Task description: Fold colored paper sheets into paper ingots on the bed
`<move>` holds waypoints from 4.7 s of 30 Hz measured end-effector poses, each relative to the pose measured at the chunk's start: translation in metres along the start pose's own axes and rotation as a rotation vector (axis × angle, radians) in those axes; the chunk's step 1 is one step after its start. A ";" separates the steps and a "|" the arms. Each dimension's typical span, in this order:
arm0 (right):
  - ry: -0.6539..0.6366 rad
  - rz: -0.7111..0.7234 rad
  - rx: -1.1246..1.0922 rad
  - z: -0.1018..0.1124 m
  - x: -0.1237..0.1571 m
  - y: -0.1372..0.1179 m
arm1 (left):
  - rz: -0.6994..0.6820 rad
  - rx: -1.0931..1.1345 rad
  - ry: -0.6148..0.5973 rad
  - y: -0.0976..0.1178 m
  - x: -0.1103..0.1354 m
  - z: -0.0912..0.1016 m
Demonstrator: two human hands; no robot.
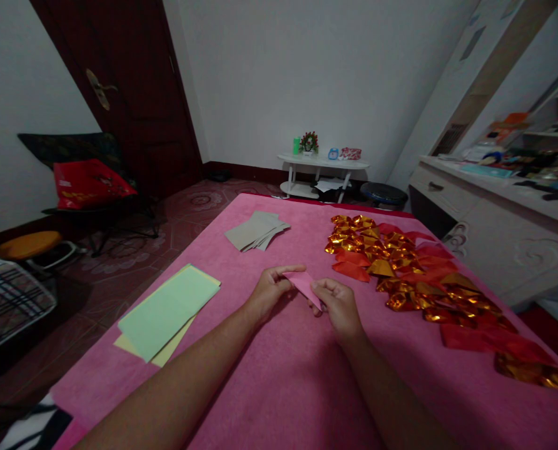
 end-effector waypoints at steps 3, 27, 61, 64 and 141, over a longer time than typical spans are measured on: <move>0.015 0.012 0.045 -0.001 0.000 0.002 | -0.013 0.009 0.021 0.002 0.000 0.000; 0.335 0.273 0.429 0.027 0.006 -0.018 | -0.238 -1.234 0.172 0.043 0.010 0.008; 0.402 0.005 1.468 0.000 0.016 -0.032 | -0.027 -1.811 0.121 0.041 0.017 -0.003; 0.408 0.024 1.477 -0.002 0.017 -0.033 | -0.048 -1.812 0.118 0.041 0.018 -0.006; 0.200 0.933 1.064 -0.013 0.038 -0.063 | -0.053 -1.829 0.097 0.143 0.130 0.135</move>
Point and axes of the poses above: each hand's wrist, its own x-axis away from the middle knuckle, its own z-axis out of the back of the hand, y = z × x, the point moved 10 cm from there along -x, towards the middle knuckle, and after that the axes turned 6 degrees about -z, right-handed, at the moved point
